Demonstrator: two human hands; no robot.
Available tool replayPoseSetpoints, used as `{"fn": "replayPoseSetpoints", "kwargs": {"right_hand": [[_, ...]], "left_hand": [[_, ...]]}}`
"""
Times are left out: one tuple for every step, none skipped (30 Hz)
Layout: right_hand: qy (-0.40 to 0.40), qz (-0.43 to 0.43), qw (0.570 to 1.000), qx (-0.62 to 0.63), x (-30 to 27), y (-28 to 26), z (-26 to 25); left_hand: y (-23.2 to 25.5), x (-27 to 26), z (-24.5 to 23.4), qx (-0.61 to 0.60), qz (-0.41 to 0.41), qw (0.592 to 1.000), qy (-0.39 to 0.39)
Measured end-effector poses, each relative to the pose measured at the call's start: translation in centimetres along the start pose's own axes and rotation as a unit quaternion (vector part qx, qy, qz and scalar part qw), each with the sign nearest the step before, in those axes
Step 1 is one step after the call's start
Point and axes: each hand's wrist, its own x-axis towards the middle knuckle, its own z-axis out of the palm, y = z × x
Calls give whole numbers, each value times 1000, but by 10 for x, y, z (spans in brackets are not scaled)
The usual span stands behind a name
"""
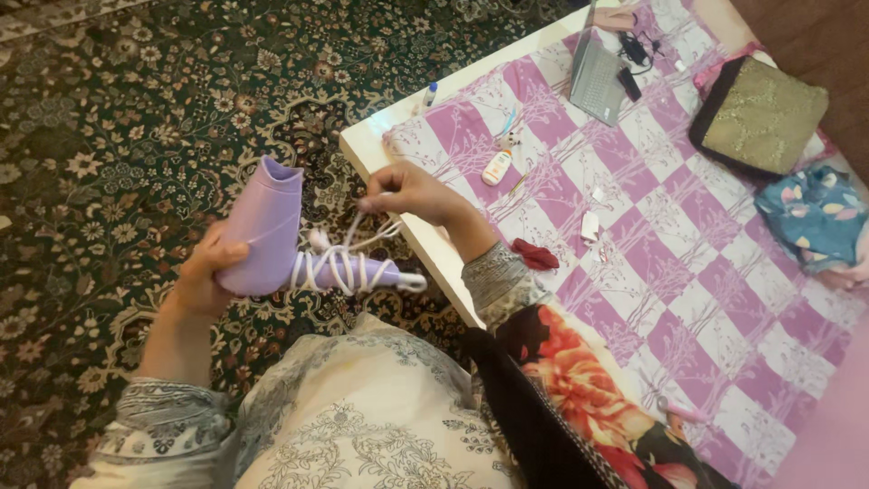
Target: The person picks up a hair dryer, organizes tubes and bottles of lotions and cosmetics from a bed into a drawer, and places various items like pens and cosmetic containers on a desk.
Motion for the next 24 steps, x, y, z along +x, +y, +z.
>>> {"fn": "replayPoseSetpoints", "kwargs": {"right_hand": [[42,17,997,-69,1,-16,9],[84,33,986,-138,2,-31,20],[79,35,987,-139,3,-41,37],[152,-17,959,-238,1,-48,61],[220,-72,914,-332,-3,-54,83],[239,-76,900,-355,-11,-61,98],[259,-82,885,-378,-19,-65,110],[267,-87,885,-371,-25,-66,123],[277,-93,885,-363,-28,-64,134],[271,-96,886,-363,-31,-60,141],[266,-92,903,-324,-34,-52,147],[260,-87,919,-284,-35,-41,147],[257,-88,920,-284,-32,-28,142],[235,-51,932,-273,-27,-13,135],[212,-15,942,-259,-20,4,128],[207,-17,943,-258,-12,20,116],[143,-9,966,-214,0,34,105],[78,-1,983,-169,11,46,99],[75,-2,983,-166,20,56,96],[85,72,993,-33,31,62,91],[95,147,980,99,45,64,83],[19,76,997,-23,67,64,74],[-56,1,988,-143,86,62,68],[-70,-20,985,-154,101,55,63]], "left_hand": [[3,0,0,-2,1,1000,4],[10,1,-1,112,2,994,-5],[18,1,0,225,3,974,-12],[22,0,5,222,3,975,-8],[21,-1,14,352,-5,935,46],[20,-1,19,475,-15,874,99],[17,-1,23,474,-16,874,106],[9,0,28,381,51,907,173],[3,2,28,282,119,922,235],[-2,3,25,282,121,921,241],[-7,5,21,142,123,945,267],[-9,6,15,-1,123,950,286],[-6,6,5,-2,125,949,289],[1,7,-5,-82,95,946,298],[7,5,-13,-159,65,936,306],[13,0,-19,-159,68,935,311],[20,-9,-27,-191,90,950,228],[26,-15,-35,-220,113,958,144],[27,-18,-41,-218,113,958,148],[29,-22,-50,-213,84,966,119],[28,-24,-58,-210,54,972,91],[28,-25,-68,-211,54,971,94],[29,-26,-78,-184,4,980,79],[29,-27,-85,-156,-47,985,64]]}}
